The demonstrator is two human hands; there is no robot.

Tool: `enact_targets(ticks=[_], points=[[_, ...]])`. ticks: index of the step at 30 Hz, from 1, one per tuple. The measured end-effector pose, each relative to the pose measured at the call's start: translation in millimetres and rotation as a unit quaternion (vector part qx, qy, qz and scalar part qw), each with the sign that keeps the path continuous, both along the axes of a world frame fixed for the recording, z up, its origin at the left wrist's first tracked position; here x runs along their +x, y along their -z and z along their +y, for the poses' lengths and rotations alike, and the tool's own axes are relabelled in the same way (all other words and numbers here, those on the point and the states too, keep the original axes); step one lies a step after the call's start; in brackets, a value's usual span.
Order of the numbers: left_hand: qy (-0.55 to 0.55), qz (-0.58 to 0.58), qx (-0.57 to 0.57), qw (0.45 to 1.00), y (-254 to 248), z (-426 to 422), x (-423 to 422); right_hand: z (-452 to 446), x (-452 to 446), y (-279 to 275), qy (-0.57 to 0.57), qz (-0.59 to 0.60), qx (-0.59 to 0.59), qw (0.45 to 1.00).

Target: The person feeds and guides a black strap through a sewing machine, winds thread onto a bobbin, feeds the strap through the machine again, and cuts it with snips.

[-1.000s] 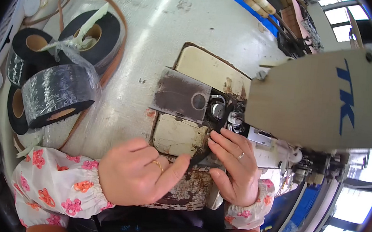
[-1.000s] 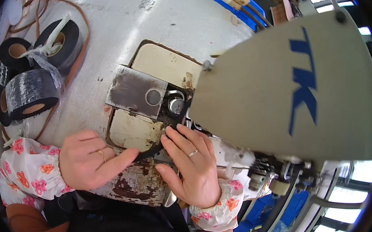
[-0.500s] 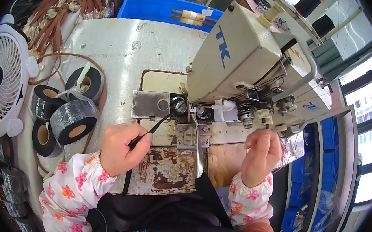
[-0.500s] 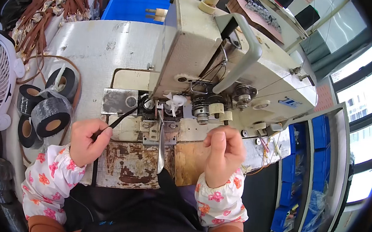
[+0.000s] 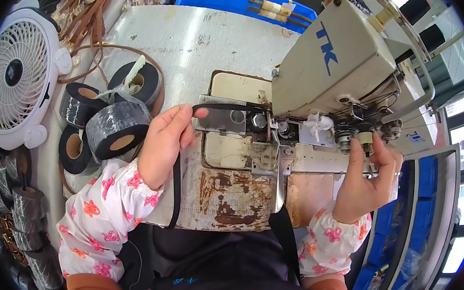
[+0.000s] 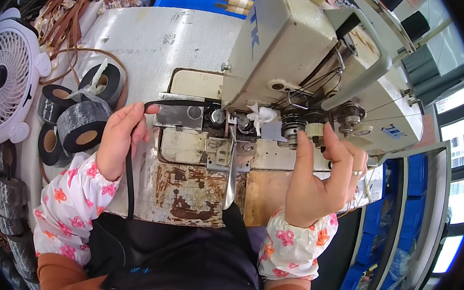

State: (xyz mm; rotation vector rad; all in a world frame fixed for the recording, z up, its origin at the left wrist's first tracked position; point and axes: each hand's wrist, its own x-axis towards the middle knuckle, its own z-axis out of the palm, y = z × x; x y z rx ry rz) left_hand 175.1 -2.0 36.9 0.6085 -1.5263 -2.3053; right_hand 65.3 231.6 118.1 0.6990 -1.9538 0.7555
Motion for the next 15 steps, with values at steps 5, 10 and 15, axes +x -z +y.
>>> enact_targets(ticks=[5, 10, 15], points=[[0.012, 0.002, 0.002, 1.0, -2, 0, 0, -2, -1, 4, 0.019, 0.014, -0.015, 1.0], [-0.006, 0.003, 0.003, 1.0, 0, 1, -1, -3, -1, 8, 0.002, 0.018, -0.019, 1.0], [0.003, -0.026, -0.004, 1.0, -8, 0, 1, -5, -1, 12, 0.003, 0.007, -0.049, 0.999]])
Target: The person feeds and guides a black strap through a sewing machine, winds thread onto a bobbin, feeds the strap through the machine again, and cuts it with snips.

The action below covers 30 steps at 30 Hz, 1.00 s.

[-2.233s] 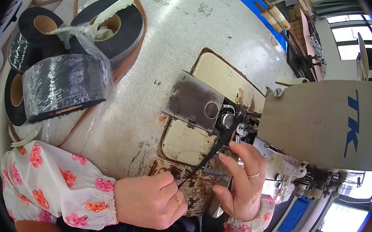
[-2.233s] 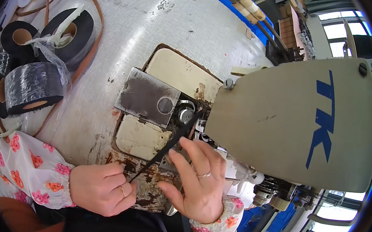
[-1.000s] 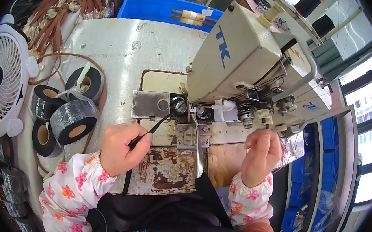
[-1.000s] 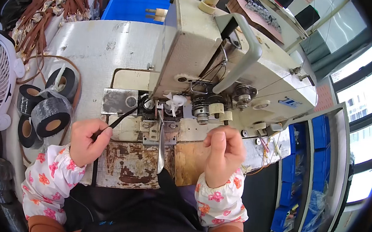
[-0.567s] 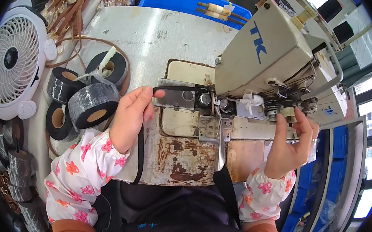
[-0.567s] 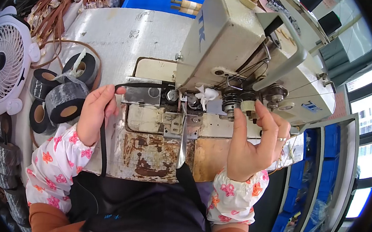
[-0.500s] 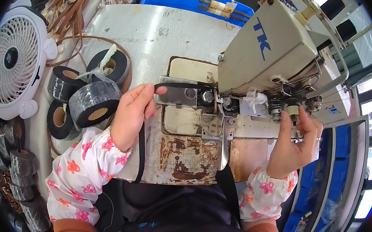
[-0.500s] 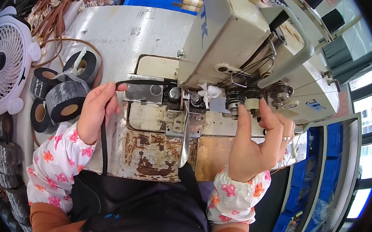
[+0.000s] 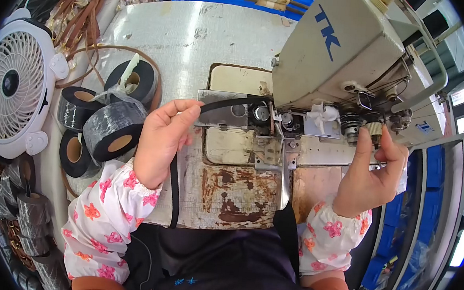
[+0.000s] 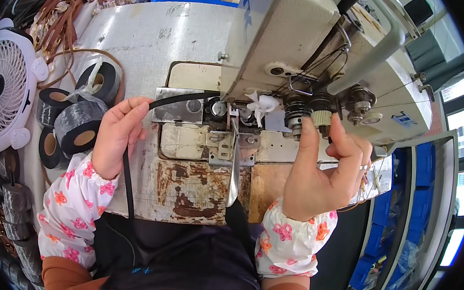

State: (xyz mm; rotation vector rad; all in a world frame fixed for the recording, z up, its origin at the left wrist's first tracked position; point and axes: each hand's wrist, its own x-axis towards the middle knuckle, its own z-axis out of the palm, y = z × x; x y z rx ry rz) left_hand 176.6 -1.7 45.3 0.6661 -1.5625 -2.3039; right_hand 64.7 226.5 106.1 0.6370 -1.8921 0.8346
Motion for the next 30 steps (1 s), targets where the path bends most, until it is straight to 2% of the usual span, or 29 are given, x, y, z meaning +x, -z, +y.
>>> enact_targets(ticks=[1, 5, 7, 8, 10, 12, 14, 16, 17, 18, 19, 22, 23, 24, 26, 27, 28, 29, 30], points=[[-0.006, -0.034, -0.015, 0.999, -2, 0, 0, 0, -1, 1, -0.004, 0.0, -0.015, 1.0], [0.007, -0.033, -0.084, 0.996, 5, -2, 0, -1, -1, 3, -0.031, -0.019, -0.038, 0.999], [0.018, 0.037, -0.298, 0.954, 17, -1, -5, 4, 0, 3, -0.064, -0.03, -0.04, 0.997], [0.021, 0.037, -0.298, 0.954, 14, -1, -6, 8, 0, 3, -0.094, -0.036, -0.041, 0.994], [0.073, -0.005, -0.391, 0.917, 0, -2, -6, 29, 3, 9, -0.109, -0.044, -0.027, 0.993], [0.1, -0.012, -0.365, 0.926, -5, 3, -13, 55, 0, 16, -0.122, -0.049, -0.037, 0.991], [0.177, -0.032, -0.39, 0.903, -15, 12, -21, 90, -11, 14, -0.046, -0.106, 0.088, 0.989], [0.181, -0.039, -0.405, 0.895, -16, 21, -33, 127, -25, 22, -0.005, -0.177, 0.162, 0.971], [0.17, -0.025, -0.504, 0.847, -12, 23, -40, 145, -33, 25, -0.004, -0.177, 0.162, 0.971], [0.157, -0.011, -0.597, 0.786, -8, 25, -46, 163, -41, 29, 0.048, -0.187, 0.242, 0.951], [0.13, -0.004, -0.614, 0.778, -5, 29, -53, 178, -46, 33, 0.101, -0.197, 0.32, 0.921], [0.159, -0.028, -0.616, 0.771, 6, 29, -59, 210, -58, 44, 0.164, -0.224, 0.323, 0.905], [0.138, 0.005, -0.604, 0.785, 11, 28, -60, 220, -64, 49, 0.171, -0.249, 0.336, 0.892], [0.142, 0.008, -0.603, 0.785, 10, 25, -59, 230, -71, 55, 0.176, -0.22, 0.35, 0.893], [0.179, -0.075, -0.437, 0.878, 5, 17, -54, 247, -84, 64, 0.19, -0.236, 0.337, 0.891], [0.197, -0.071, -0.337, 0.918, 5, 13, -49, 254, -87, 62, 0.195, -0.28, 0.354, 0.871], [0.187, -0.078, -0.34, 0.918, 3, 13, -44, 258, -93, 61, 0.189, -0.324, 0.368, 0.851], [0.195, -0.083, -0.267, 0.94, 0, 12, -36, 268, -100, 61, 0.135, -0.317, 0.404, 0.847], [0.195, -0.089, -0.194, 0.957, -2, 6, -25, 275, -107, 69, 0.113, -0.324, 0.356, 0.869]])
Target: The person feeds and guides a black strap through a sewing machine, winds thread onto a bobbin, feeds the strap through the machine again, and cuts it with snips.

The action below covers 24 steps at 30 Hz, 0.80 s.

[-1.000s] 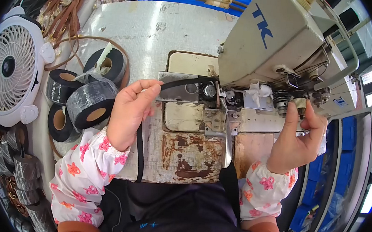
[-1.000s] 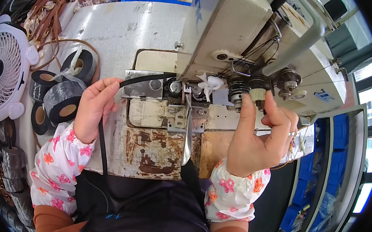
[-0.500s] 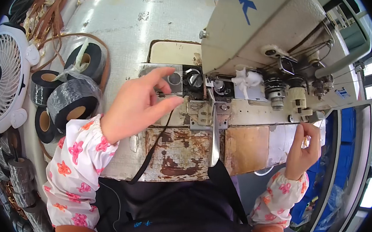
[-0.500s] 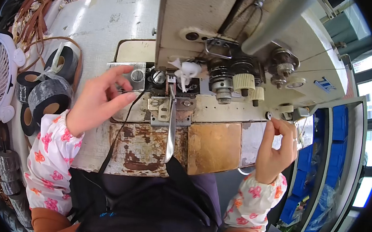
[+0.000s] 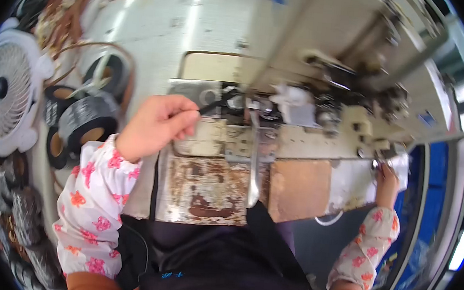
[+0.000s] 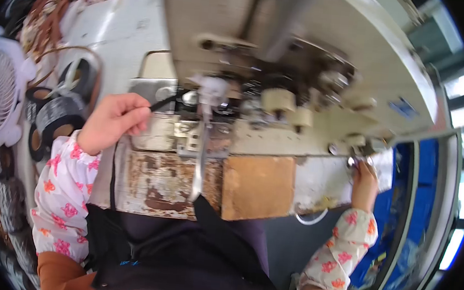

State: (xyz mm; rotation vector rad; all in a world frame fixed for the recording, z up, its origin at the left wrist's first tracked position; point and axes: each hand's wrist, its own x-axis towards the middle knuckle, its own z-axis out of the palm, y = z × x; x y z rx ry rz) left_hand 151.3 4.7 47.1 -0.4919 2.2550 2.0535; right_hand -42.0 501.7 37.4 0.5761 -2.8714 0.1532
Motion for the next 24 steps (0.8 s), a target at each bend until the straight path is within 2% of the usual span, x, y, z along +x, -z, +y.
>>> enact_targets(ticks=[1, 4, 6, 7, 11, 13, 14, 16, 19, 20, 22, 24], points=[[0.009, -0.013, 0.013, 1.0, 0, -7, 8, 3, -5, 6, -0.004, 0.021, -0.011, 1.0], [-0.007, -0.014, 0.091, 0.996, 10, -25, 28, -4, -10, 5, -0.008, 0.036, 0.076, 0.996], [-0.009, -0.026, 0.085, 0.996, 4, -21, 29, 11, -5, -3, 0.015, 0.042, 0.1, 0.994], [0.0, -0.037, 0.086, 0.996, 3, -22, 30, 12, -1, -5, 0.003, 0.083, 0.099, 0.992], [0.008, -0.042, 0.097, 0.994, 2, -23, 31, -4, 29, -35, 0.024, 0.054, 0.088, 0.994], [0.02, -0.042, 0.097, 0.994, 1, -25, 31, -13, 44, -37, -0.012, 0.057, -0.057, 0.997], [0.021, -0.042, 0.098, 0.994, 2, -25, 31, -26, 54, -39, -0.011, 0.057, -0.055, 0.997], [0.022, -0.039, 0.115, 0.992, 2, -26, 32, -65, 73, -46, -0.026, -0.001, -0.14, 0.99], [0.027, -0.042, 0.11, 0.993, 1, -27, 32, -101, 91, -44, -0.108, -0.056, -0.183, 0.975], [0.027, -0.042, 0.111, 0.993, 1, -27, 32, -109, 96, -45, -0.087, -0.087, -0.167, 0.978], [0.032, -0.039, 0.11, 0.993, 0, -28, 32, -139, 106, -46, -0.144, -0.072, -0.14, 0.977], [0.03, -0.024, 0.076, 0.996, 5, -25, 34, -168, 114, -55, -0.18, -0.114, -0.138, 0.967]])
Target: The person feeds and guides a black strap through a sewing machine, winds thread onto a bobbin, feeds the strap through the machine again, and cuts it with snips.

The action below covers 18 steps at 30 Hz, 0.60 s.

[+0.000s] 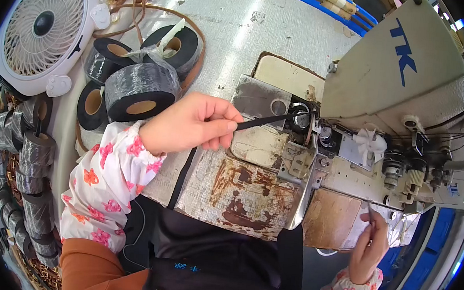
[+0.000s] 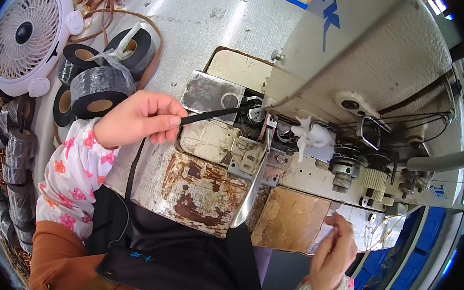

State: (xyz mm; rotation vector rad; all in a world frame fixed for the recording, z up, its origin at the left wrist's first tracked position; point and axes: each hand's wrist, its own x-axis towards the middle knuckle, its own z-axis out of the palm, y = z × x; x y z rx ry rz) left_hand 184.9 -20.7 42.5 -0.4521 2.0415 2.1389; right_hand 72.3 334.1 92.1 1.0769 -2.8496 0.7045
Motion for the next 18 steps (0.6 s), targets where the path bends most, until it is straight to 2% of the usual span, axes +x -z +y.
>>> enact_targets(ticks=[1, 2, 3, 4, 5, 8, 10, 12, 18], points=[[-0.003, 0.016, -0.034, 0.999, 2, 3, 2, -13, -1, 5, -0.059, 0.027, -0.046, 0.997], [-0.001, 0.017, -0.032, 0.999, 3, 8, 4, -29, 4, 0, -0.077, 0.021, -0.042, 0.996], [-0.01, 0.101, -0.193, 0.976, 4, 16, 7, -42, 4, -5, -0.112, 0.021, -0.03, 0.993], [-0.02, 0.183, -0.349, 0.919, 5, 24, 10, -53, 3, -9, -0.146, 0.022, -0.019, 0.989], [-0.019, 0.187, -0.347, 0.919, 6, 30, 12, -64, 2, -8, -0.144, 0.025, -0.017, 0.989], [0.001, 0.352, -0.582, 0.733, 7, 43, 16, -88, -2, -3, -0.189, 0.074, 0.001, 0.979], [0.0, 0.353, -0.596, 0.722, 10, 48, 17, -100, -4, -1, -0.181, 0.14, 0.017, 0.973], [0.019, 0.378, -0.598, 0.706, 12, 50, 18, -110, -4, -3, -0.188, 0.148, 0.034, 0.97], [0.022, 0.389, -0.591, 0.707, 13, 51, 19, -120, -7, -3, -0.21, 0.164, 0.058, 0.962]])
